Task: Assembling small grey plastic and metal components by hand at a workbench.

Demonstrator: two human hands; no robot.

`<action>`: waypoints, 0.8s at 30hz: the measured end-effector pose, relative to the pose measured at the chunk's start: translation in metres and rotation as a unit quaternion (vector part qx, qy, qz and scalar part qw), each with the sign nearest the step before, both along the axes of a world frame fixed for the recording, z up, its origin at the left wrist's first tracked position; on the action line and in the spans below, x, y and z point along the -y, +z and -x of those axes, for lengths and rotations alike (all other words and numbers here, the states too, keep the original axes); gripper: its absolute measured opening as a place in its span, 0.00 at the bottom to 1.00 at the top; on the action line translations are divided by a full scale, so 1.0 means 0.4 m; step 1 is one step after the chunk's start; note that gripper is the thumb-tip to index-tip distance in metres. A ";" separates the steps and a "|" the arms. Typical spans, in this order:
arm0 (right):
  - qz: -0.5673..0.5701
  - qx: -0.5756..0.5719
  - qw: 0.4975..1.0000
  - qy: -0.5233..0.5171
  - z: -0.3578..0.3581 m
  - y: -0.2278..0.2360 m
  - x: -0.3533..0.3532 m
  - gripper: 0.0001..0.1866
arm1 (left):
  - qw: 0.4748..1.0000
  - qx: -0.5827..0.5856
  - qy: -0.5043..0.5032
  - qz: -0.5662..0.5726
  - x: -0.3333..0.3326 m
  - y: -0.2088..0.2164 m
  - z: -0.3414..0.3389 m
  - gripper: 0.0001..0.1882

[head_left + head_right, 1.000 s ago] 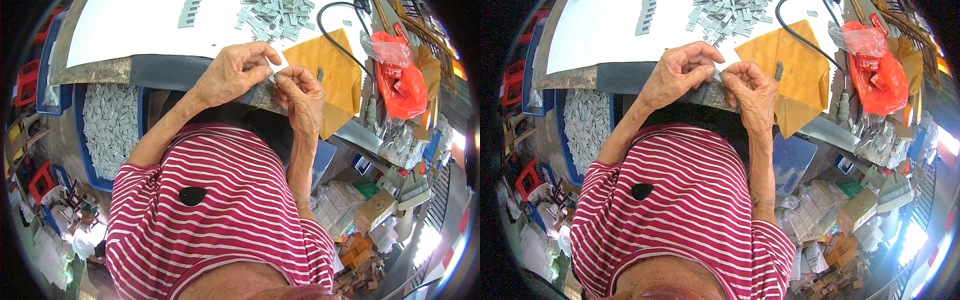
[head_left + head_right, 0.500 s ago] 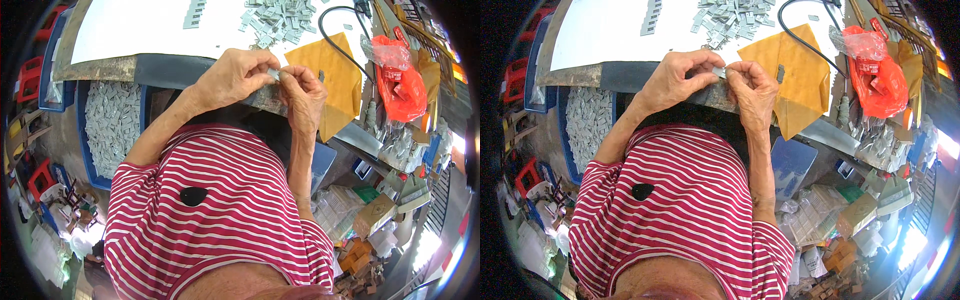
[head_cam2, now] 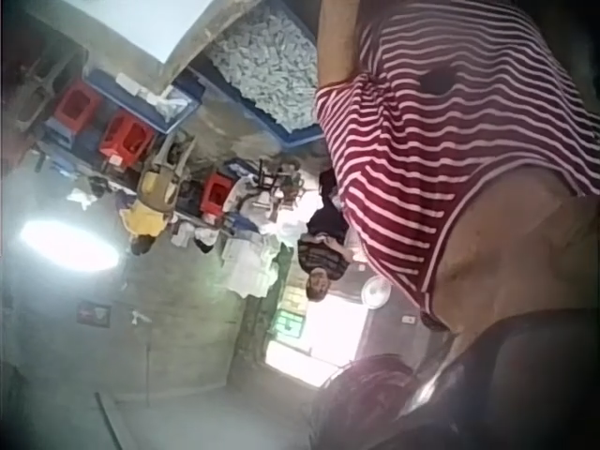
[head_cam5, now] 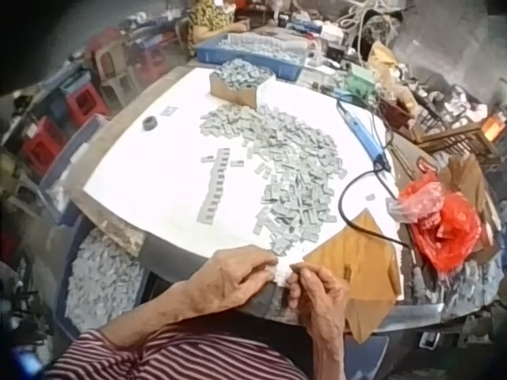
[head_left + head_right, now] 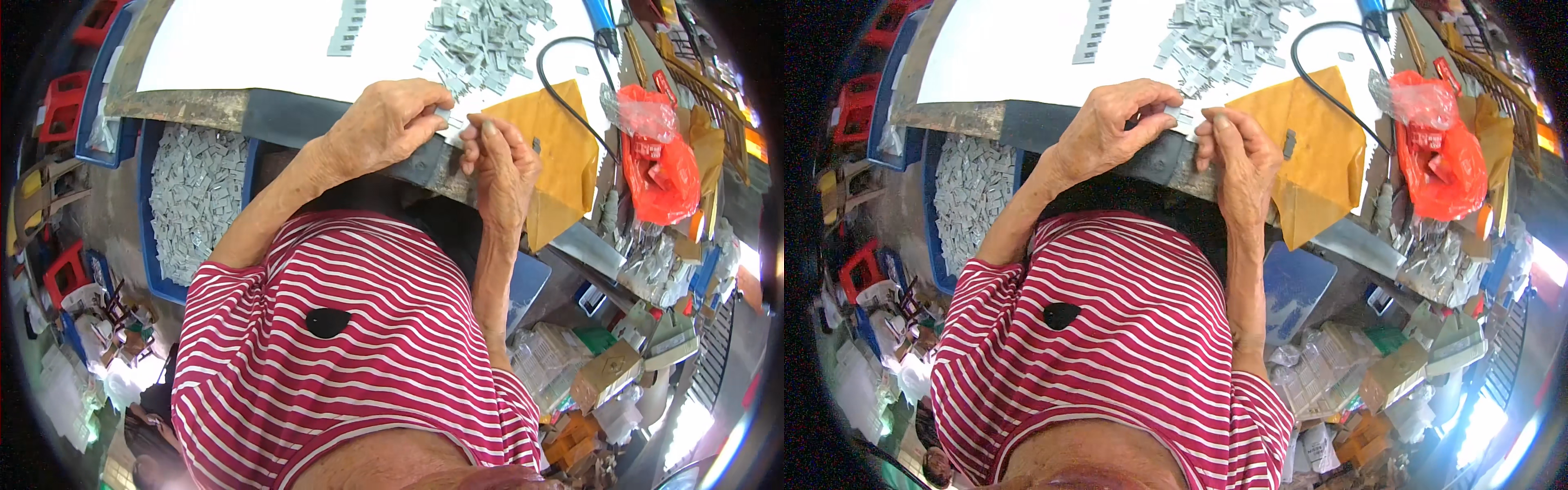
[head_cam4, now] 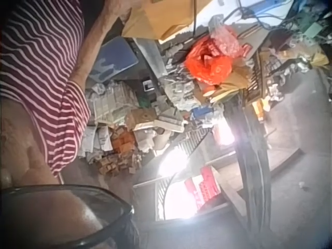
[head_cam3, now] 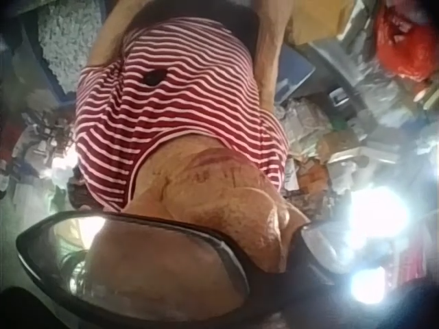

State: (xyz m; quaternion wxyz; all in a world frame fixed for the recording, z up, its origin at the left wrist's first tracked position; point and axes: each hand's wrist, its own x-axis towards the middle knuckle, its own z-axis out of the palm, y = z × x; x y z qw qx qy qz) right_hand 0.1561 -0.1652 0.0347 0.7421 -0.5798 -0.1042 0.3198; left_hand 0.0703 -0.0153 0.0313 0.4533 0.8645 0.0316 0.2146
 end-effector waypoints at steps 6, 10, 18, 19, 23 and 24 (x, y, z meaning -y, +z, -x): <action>0.029 0.006 1.000 0.001 0.004 -0.002 0.020 0.11 | 0.998 -0.036 0.060 0.001 -0.097 0.003 0.019 0.11; 0.020 0.008 1.000 0.015 0.010 -0.005 0.024 0.10 | 0.990 -0.024 0.137 -0.008 -0.203 0.000 0.034 0.11; 0.026 -0.007 0.999 0.030 0.017 -0.016 0.032 0.08 | 0.959 -0.037 0.254 -0.116 -0.376 -0.064 -0.001 0.11; 0.032 -0.010 0.999 0.030 0.017 -0.017 0.035 0.08 | 0.959 -0.037 0.255 -0.116 -0.383 -0.077 -0.006 0.11; 0.045 -0.010 0.998 0.031 0.021 -0.014 0.042 0.08 | 0.951 -0.042 0.261 -0.162 -0.385 -0.090 -0.019 0.10; 0.044 -0.009 0.999 0.031 0.021 -0.014 0.043 0.08 | 0.949 -0.051 0.263 -0.167 -0.382 -0.089 -0.021 0.10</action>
